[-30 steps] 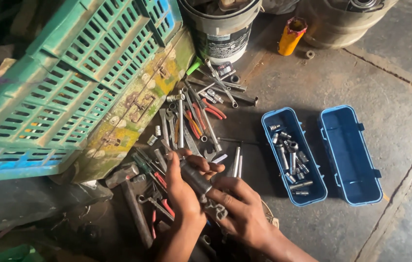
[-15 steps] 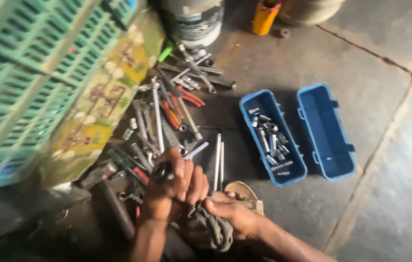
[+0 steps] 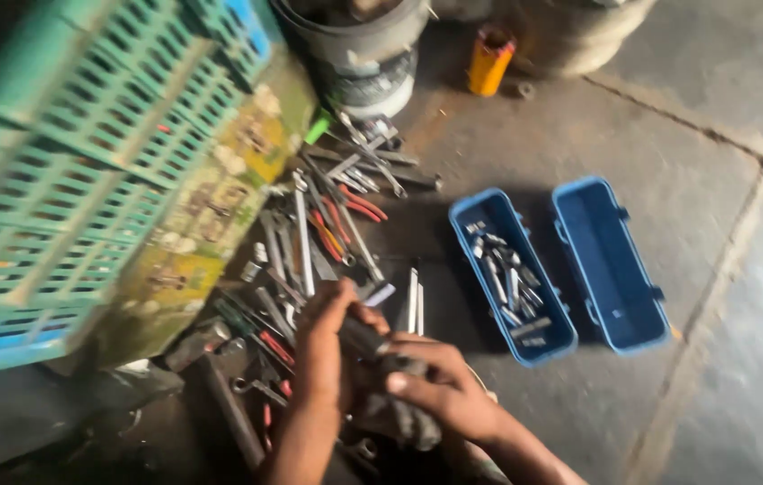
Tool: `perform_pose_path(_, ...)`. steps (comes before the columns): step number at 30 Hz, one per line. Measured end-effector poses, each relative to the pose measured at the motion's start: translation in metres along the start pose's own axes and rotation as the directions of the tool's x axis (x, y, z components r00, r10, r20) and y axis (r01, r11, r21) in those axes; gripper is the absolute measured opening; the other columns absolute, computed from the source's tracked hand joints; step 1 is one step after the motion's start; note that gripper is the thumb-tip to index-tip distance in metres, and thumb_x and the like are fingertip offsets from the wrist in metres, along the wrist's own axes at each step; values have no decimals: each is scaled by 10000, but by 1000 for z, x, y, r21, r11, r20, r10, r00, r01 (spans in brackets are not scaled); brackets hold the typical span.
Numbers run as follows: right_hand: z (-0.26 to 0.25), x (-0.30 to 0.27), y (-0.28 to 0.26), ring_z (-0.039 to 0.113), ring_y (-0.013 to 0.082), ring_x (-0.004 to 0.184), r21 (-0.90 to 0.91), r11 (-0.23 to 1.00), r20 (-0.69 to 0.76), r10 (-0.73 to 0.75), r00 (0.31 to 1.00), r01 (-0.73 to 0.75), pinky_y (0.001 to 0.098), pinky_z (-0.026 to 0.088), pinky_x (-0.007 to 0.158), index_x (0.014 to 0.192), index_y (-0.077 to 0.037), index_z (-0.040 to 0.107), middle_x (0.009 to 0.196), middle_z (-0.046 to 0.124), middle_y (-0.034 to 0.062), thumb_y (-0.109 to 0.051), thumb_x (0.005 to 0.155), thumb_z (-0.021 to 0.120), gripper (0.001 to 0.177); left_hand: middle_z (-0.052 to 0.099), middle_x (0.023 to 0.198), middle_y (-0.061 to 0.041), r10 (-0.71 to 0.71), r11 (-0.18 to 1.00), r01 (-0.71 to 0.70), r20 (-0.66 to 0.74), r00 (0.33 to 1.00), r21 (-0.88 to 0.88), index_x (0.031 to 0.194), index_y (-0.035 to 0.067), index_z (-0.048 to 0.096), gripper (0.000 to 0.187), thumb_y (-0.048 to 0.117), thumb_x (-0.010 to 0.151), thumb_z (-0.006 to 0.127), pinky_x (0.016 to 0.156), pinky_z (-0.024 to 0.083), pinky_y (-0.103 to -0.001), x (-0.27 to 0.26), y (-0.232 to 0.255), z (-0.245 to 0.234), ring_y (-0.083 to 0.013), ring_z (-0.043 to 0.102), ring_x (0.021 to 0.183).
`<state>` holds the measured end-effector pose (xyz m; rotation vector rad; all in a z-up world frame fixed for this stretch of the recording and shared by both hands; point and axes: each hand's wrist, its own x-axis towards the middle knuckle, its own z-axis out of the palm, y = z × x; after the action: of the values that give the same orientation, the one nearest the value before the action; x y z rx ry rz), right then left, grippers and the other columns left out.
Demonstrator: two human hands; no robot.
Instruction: Organizing various mechanical tools and inspecting a small engine part in a workshop environment.
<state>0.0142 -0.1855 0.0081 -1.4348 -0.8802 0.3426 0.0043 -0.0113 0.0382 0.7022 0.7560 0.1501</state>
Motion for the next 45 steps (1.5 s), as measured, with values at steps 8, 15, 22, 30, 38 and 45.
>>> perform_pose_path(8,7,-9,5,716,366,1084,347,938,-710,265,653,-3,450,571,965,1194,-55,709,1171,674,211,-115,865,732,335,654,901,-16,86,927,-60,54,995,-369,1082,141,632,140,128,951,680,838,549,-349,33,-23,-52,-189,642,861)
perform_pose_path(15,5,33,-14,564,278,1289,-116,956,-97,258,961,-269,422,462,1064,1307,-112,664,1358,539,183,-144,836,797,490,508,1589,-130,239,968,-246,434,869,-41,1607,100,321,780,538,979,465,1070,445,-410,-27,3,3,-287,577,1267)
perform_pose_path(22,15,-12,65,631,212,1072,347,930,-425,271,864,-120,350,517,952,1209,-6,655,1168,670,117,-91,928,668,294,549,1467,-165,172,713,-450,487,856,538,1579,81,336,726,519,1024,499,1101,391,-378,-17,-22,2,-226,511,1318)
perform_pose_path(30,-9,24,6,599,349,1276,-290,956,-227,-30,973,-38,456,443,1074,1421,-4,558,1412,598,197,-70,815,600,612,712,987,-13,-262,961,247,127,957,123,1219,154,650,381,407,954,545,640,540,-292,-1,-28,-12,-126,689,825)
perform_pose_path(38,-5,37,-17,580,386,1251,-142,978,-186,126,974,-154,442,419,1073,1355,-6,604,1303,588,212,-135,866,701,514,754,896,-53,349,348,-591,484,802,728,1029,55,720,188,75,843,739,683,552,-301,-7,-41,-26,-110,713,827)
perform_pose_path(45,-12,11,55,570,351,1151,948,317,-287,785,549,42,520,416,1019,1436,-25,462,1316,574,183,-490,1003,603,651,749,813,-98,-32,883,-213,506,862,418,957,-17,722,189,115,837,782,636,531,-289,5,-50,-48,-163,692,716)
